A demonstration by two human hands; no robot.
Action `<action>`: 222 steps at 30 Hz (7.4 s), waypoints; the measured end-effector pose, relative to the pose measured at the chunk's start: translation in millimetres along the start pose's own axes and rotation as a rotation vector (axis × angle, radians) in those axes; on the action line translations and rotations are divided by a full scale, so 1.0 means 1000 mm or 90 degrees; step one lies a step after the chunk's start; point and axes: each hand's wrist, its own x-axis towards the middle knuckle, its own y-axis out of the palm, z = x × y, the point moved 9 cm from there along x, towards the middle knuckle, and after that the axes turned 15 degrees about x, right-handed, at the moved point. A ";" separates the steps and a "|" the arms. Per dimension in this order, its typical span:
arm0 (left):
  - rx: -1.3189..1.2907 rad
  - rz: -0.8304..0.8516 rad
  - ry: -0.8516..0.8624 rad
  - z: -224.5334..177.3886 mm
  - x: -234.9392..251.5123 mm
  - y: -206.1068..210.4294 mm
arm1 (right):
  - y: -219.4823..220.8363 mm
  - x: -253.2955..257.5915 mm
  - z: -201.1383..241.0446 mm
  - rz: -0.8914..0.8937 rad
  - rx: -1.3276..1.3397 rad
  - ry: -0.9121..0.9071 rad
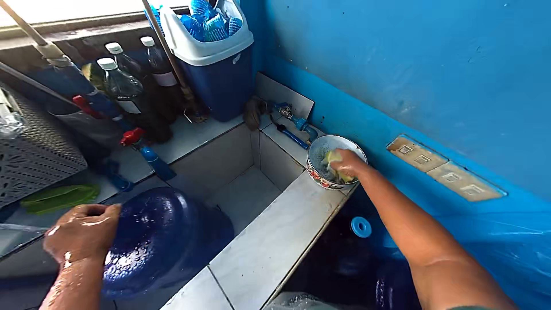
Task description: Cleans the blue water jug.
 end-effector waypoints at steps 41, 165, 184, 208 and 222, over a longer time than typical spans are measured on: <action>-0.025 -0.139 0.100 -0.012 -0.024 0.000 | -0.039 -0.003 0.022 -0.030 0.437 0.007; -1.040 -0.087 -0.303 0.185 -0.051 0.120 | 0.536 -0.013 0.328 0.626 0.060 -0.206; -0.993 -0.166 -0.303 0.164 -0.036 0.108 | 0.524 -0.136 0.401 0.658 -0.227 -0.591; -0.845 -0.190 -0.581 0.197 -0.055 0.106 | 0.485 -0.015 0.242 0.474 -0.074 -0.173; -0.904 -0.139 -0.459 0.206 -0.052 0.118 | 0.534 0.017 0.253 0.566 -0.051 -0.178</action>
